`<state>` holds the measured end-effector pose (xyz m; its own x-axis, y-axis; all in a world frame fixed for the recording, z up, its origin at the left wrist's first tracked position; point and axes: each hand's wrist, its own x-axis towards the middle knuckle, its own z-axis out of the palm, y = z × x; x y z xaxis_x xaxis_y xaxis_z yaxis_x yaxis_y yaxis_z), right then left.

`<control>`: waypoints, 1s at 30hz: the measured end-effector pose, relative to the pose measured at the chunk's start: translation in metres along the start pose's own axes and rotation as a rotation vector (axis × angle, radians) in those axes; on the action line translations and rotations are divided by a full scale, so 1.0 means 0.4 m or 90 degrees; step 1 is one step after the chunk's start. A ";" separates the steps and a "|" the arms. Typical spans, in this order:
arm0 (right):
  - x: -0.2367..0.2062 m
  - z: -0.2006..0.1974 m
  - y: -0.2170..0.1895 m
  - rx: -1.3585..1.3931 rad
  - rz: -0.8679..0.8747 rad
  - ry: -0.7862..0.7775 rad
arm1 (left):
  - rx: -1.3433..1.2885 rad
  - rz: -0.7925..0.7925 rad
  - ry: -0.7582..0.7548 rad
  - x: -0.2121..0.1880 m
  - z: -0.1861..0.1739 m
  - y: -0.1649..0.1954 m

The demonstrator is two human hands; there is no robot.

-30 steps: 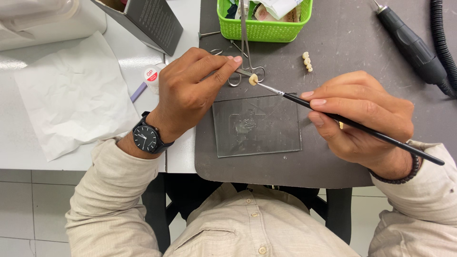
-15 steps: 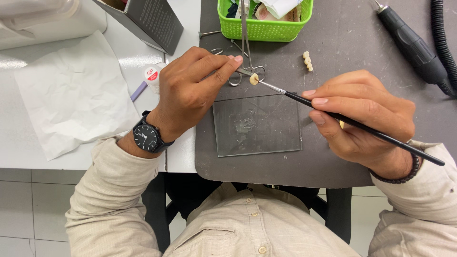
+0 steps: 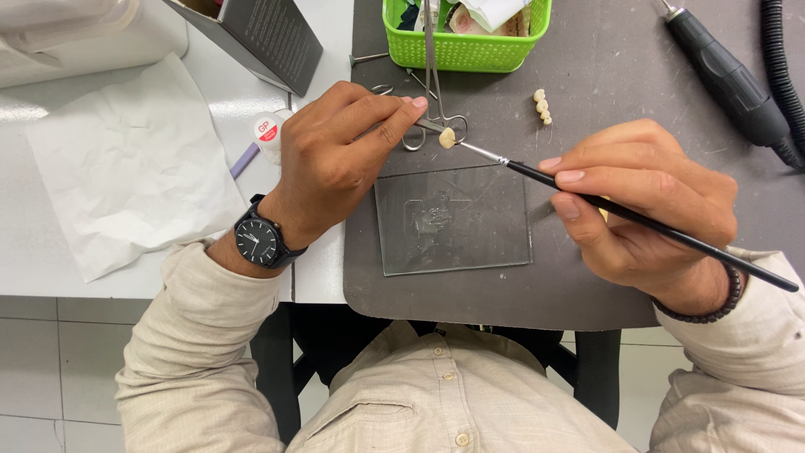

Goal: The person holds a denture tooth with forceps in one hand and uses a fine brush in the other to apply and shape porcelain slurry on the tooth, dipping the brush on a glass slab as needed. They occasionally reposition the tooth and work over a bench mat with a partial denture and rotary tool nearby.

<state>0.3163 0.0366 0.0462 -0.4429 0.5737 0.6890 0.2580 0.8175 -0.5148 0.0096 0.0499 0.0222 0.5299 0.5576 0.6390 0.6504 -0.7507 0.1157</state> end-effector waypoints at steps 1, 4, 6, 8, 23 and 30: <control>0.000 0.000 0.000 -0.004 -0.001 0.004 | -0.001 0.000 0.000 0.000 0.000 0.000; 0.000 -0.001 -0.001 0.004 0.003 0.000 | -0.004 -0.003 0.000 -0.001 -0.001 0.001; -0.001 -0.003 -0.002 0.006 0.005 -0.001 | -0.002 -0.001 -0.001 0.000 -0.001 0.000; -0.002 -0.003 -0.002 0.002 0.008 -0.002 | -0.002 -0.002 -0.004 0.000 0.000 0.001; 0.000 -0.005 -0.008 -0.008 0.002 -0.014 | -0.001 -0.001 0.000 0.003 0.000 0.003; 0.000 -0.007 -0.009 -0.001 0.005 -0.023 | -0.003 -0.001 -0.002 0.004 0.001 0.002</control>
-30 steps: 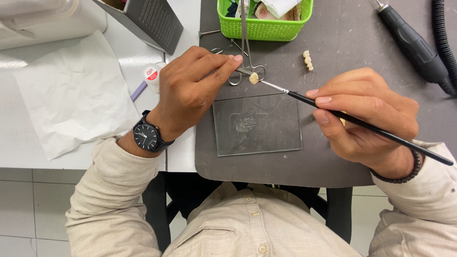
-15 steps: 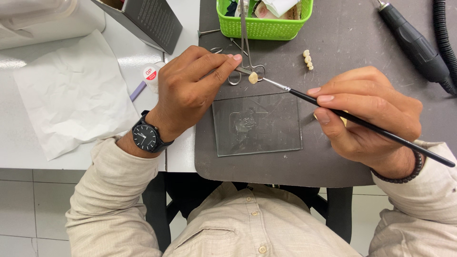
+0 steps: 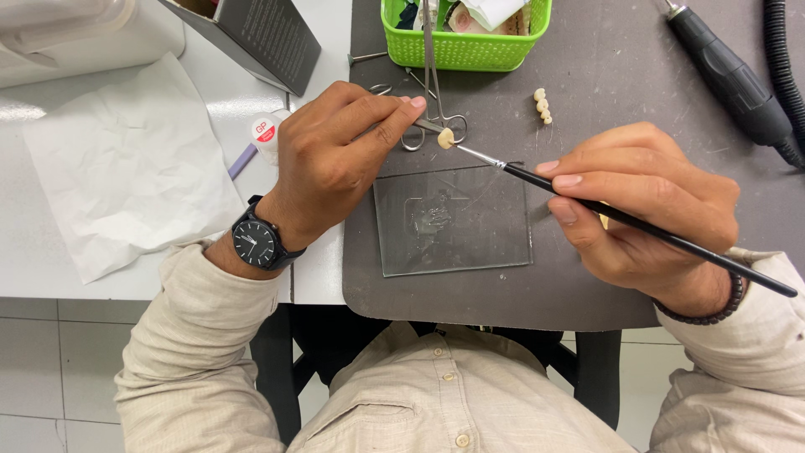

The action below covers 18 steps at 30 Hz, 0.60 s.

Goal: The person holds a denture tooth with forceps in one hand and uses a fine brush in the other to apply and shape porcelain slurry on the tooth, dipping the brush on a glass slab as needed. They occasionally reposition the tooth and work over a bench mat with a partial denture and rotary tool nearby.

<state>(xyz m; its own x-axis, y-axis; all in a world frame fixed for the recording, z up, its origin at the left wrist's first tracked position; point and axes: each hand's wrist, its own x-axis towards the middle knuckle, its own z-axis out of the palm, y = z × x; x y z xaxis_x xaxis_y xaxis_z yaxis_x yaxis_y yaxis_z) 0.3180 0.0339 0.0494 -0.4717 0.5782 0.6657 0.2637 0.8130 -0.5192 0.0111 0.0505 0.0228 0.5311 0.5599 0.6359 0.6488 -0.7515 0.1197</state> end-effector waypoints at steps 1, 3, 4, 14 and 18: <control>-0.001 -0.001 0.000 0.001 0.003 -0.008 | -0.003 0.000 -0.002 0.000 0.001 0.000; -0.002 0.000 -0.001 0.003 0.000 -0.002 | -0.001 -0.002 -0.004 -0.002 -0.001 0.001; -0.001 0.001 -0.002 0.005 -0.001 0.001 | 0.000 -0.004 -0.005 -0.002 -0.002 0.001; -0.003 -0.005 0.000 -0.004 0.004 -0.007 | 0.001 -0.002 -0.004 -0.002 0.000 0.000; -0.005 -0.007 0.001 -0.008 0.003 -0.007 | 0.001 -0.002 -0.001 -0.002 0.001 0.000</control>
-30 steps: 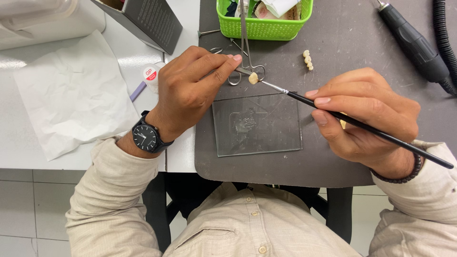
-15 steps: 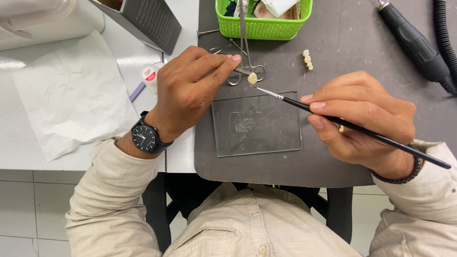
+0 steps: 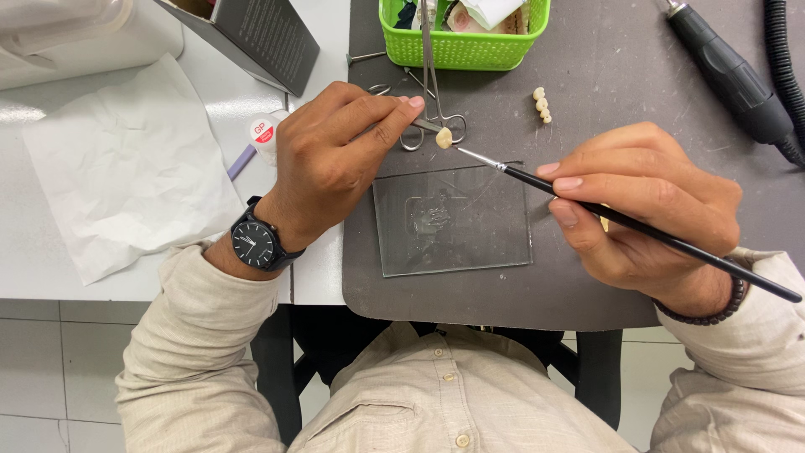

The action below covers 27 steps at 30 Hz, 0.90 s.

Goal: The person holds a denture tooth with forceps in one hand and uses a fine brush in the other to apply and shape porcelain slurry on the tooth, dipping the brush on a glass slab as needed. They occasionally reposition the tooth and work over a bench mat with a partial denture and rotary tool nearby.

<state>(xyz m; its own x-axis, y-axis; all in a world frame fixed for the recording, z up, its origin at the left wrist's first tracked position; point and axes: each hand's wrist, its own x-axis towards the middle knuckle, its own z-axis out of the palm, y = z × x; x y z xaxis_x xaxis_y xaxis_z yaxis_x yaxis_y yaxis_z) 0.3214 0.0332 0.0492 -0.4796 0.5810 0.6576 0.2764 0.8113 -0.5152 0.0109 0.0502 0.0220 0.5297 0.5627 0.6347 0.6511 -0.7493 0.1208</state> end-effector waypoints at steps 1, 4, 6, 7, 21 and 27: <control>0.000 0.000 -0.001 -0.003 -0.001 -0.002 | 0.000 0.000 0.002 0.000 0.000 0.000; 0.000 0.004 -0.002 0.004 0.004 0.000 | -0.002 0.002 0.001 0.000 0.002 0.001; 0.001 0.001 -0.004 -0.001 0.004 -0.005 | -0.001 0.003 -0.001 0.000 0.001 0.000; 0.002 -0.001 -0.006 -0.002 0.005 -0.007 | -0.001 0.003 -0.003 -0.001 0.001 0.001; 0.004 0.006 0.001 0.002 0.001 0.001 | -0.004 0.004 0.000 0.002 0.007 0.000; 0.001 0.003 0.002 -0.005 0.008 -0.008 | 0.000 0.008 -0.002 0.003 0.009 0.000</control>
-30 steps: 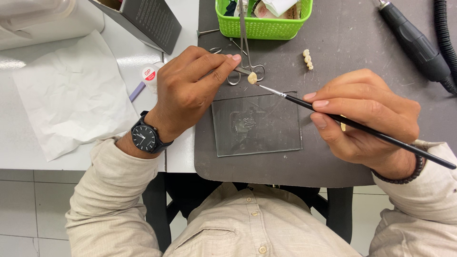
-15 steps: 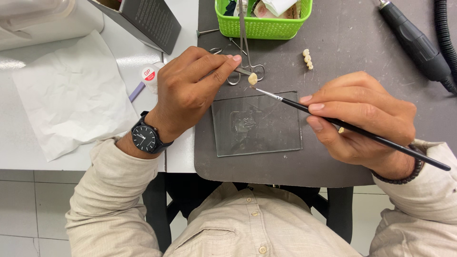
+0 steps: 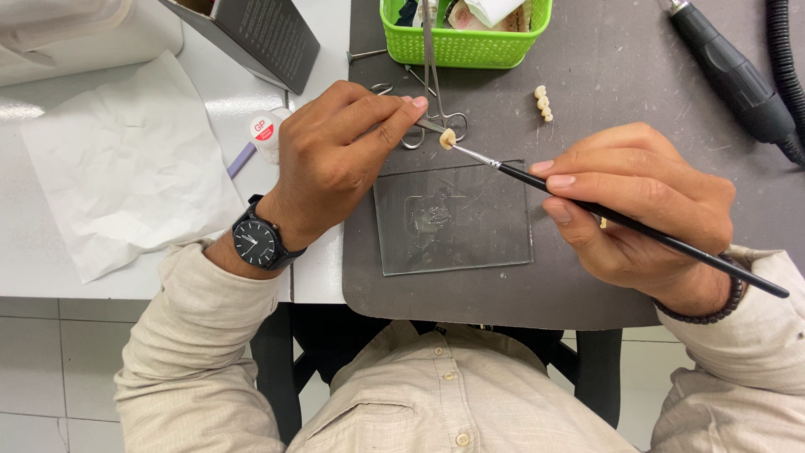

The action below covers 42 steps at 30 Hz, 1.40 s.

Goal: The person holds a denture tooth with forceps in one hand and uses a fine brush in the other to apply and shape porcelain slurry on the tooth, dipping the brush on a glass slab as needed. They occasionally reposition the tooth and work over a bench mat with a partial denture and rotary tool nearby.

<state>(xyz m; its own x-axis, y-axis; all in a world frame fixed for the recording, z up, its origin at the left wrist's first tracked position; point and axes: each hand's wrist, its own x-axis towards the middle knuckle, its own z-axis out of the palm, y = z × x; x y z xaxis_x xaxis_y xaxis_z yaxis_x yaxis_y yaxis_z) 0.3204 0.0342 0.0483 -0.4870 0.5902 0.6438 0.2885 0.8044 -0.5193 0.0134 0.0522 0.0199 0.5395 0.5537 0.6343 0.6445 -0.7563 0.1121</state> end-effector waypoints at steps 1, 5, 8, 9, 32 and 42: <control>0.000 -0.001 0.000 0.001 -0.001 0.000 | 0.001 0.000 0.000 0.000 0.000 0.000; 0.001 0.001 0.009 0.014 -0.005 0.007 | -0.006 0.001 0.001 0.001 0.003 -0.003; -0.001 0.001 0.008 0.011 -0.002 0.016 | 0.001 0.002 0.001 0.001 0.003 -0.003; -0.002 0.001 0.007 0.009 0.001 0.018 | 0.000 0.003 0.001 0.002 0.003 -0.003; -0.008 -0.002 0.002 -0.005 0.001 0.030 | 0.004 0.004 -0.004 -0.002 0.003 -0.001; -0.011 0.000 0.008 0.005 -0.003 0.027 | 0.001 0.001 -0.002 -0.002 0.003 0.001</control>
<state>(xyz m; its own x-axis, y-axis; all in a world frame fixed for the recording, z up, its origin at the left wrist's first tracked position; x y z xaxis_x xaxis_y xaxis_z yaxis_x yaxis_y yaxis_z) 0.3234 0.0342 0.0436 -0.4535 0.5888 0.6691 0.2801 0.8069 -0.5201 0.0137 0.0519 0.0184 0.5423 0.5541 0.6315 0.6446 -0.7565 0.1103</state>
